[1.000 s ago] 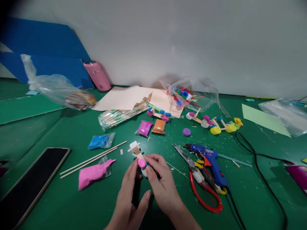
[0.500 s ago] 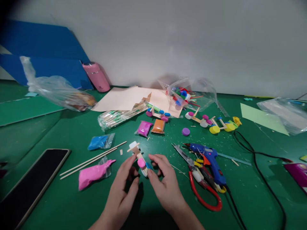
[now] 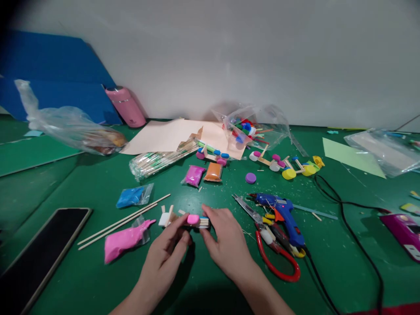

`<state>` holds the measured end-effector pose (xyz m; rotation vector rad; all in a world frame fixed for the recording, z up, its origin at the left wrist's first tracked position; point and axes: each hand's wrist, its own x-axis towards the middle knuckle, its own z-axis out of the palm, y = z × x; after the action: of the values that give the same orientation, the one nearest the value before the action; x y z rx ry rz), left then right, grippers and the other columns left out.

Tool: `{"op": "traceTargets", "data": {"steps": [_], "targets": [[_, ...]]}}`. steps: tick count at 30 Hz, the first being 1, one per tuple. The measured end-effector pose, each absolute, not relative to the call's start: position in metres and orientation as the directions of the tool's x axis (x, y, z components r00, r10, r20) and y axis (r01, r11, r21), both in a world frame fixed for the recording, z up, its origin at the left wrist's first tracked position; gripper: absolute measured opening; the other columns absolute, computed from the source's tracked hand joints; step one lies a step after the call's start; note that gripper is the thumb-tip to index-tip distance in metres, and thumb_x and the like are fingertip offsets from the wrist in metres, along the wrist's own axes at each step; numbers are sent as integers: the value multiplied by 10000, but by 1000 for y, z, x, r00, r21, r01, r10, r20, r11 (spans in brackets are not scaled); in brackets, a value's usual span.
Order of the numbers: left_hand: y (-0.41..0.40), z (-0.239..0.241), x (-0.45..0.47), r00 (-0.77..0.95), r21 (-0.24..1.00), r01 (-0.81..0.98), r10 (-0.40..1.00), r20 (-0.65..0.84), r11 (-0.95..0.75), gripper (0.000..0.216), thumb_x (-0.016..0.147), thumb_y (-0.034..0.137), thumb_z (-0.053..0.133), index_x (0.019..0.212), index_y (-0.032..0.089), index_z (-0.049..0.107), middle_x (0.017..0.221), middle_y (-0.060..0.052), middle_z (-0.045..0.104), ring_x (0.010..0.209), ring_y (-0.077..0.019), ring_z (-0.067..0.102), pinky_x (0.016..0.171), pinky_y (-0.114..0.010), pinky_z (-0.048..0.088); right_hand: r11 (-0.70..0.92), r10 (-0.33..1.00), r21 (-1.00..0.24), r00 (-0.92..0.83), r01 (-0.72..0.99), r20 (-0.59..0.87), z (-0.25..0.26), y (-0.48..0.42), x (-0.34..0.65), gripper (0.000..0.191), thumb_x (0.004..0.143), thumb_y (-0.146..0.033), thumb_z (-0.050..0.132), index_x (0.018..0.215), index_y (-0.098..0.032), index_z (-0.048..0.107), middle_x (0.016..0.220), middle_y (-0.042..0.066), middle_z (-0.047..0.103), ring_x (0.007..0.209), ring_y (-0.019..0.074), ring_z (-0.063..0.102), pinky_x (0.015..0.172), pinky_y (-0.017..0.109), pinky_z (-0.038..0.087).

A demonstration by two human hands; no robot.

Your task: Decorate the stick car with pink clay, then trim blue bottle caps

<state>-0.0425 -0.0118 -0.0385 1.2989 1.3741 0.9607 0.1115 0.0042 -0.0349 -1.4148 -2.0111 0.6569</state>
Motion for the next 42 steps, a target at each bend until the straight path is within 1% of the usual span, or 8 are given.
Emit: {"op": "traceTargets", "data": {"steps": [3, 9, 13, 18, 27, 30, 36, 42], "targets": [[-12, -39, -39, 42, 976, 188, 992, -117, 107, 361, 784, 236, 463, 1134, 153, 498, 891, -59, 599, 725, -141, 559, 706, -285, 458, 313, 948, -689, -261, 654, 183, -31, 7, 112, 463, 777, -166, 481, 1230, -226, 402, 1085, 66, 562, 990, 216, 479, 838, 386, 405], [-10, -41, -32, 56, 984, 168, 996, -75, 64, 399, 793, 207, 435, 1187, 149, 446, 1094, -110, 556, 832, -163, 571, 753, -306, 459, 272, 962, -705, -203, 655, 183, -29, 8, 105, 395, 765, -227, 540, 1155, -200, 485, 1089, 75, 547, 1004, 212, 477, 853, 367, 403], [-14, -47, -29, 84, 973, 222, 994, -75, 55, 446, 799, 193, 406, 1238, 118, 377, 1013, -113, 589, 771, -155, 579, 716, -301, 476, 290, 956, -706, -164, 646, 242, -32, 10, 101, 289, 798, -262, 519, 1082, -211, 540, 1005, 61, 590, 928, 197, 517, 799, 347, 431], [-20, -56, -26, 60, 959, 282, 998, -12, -5, 458, 784, 173, 419, 1236, 112, 380, 1002, -112, 609, 784, -158, 594, 742, -306, 482, 290, 954, -705, -133, 648, 270, -39, 7, 99, 235, 810, -278, 506, 1027, -225, 581, 952, 57, 610, 880, 193, 541, 758, 338, 447], [-22, -61, -25, 40, 942, 334, 999, 13, -26, 465, 758, 151, 444, 1221, 146, 407, 1151, -118, 555, 973, -182, 564, 837, -312, 457, 292, 952, -717, -120, 633, 282, -43, 6, 96, 235, 806, -267, 511, 1029, -243, 579, 945, 47, 610, 876, 182, 548, 752, 321, 459], [-23, -63, -26, 27, 952, 305, 1000, -2, -7, 458, 768, 153, 435, 1224, 161, 402, 1162, -103, 547, 1015, -184, 543, 853, -309, 448, 271, 957, -737, -88, 619, 278, -43, 4, 96, 294, 783, -264, 532, 1074, -228, 548, 996, 64, 587, 928, 194, 536, 795, 337, 455], [-26, -60, -26, 49, 959, 283, 999, -11, -3, 466, 764, 150, 442, 1226, 150, 379, 1005, -79, 609, 844, -158, 601, 780, -287, 484, 195, 975, -801, -24, 566, 221, -42, -6, 95, 258, 786, -201, 492, 1034, -204, 562, 1119, 92, 502, 1045, 213, 479, 876, 358, 420], [-26, -62, -28, 50, 955, 296, 999, 8, -23, 441, 774, 145, 442, 1210, 187, 391, 1084, -73, 584, 906, -160, 588, 813, -293, 471, 171, 977, -819, 14, 548, 214, -44, -10, 90, 225, 800, -206, 465, 984, -215, 595, 1093, 90, 519, 1018, 217, 502, 841, 361, 445]]}}
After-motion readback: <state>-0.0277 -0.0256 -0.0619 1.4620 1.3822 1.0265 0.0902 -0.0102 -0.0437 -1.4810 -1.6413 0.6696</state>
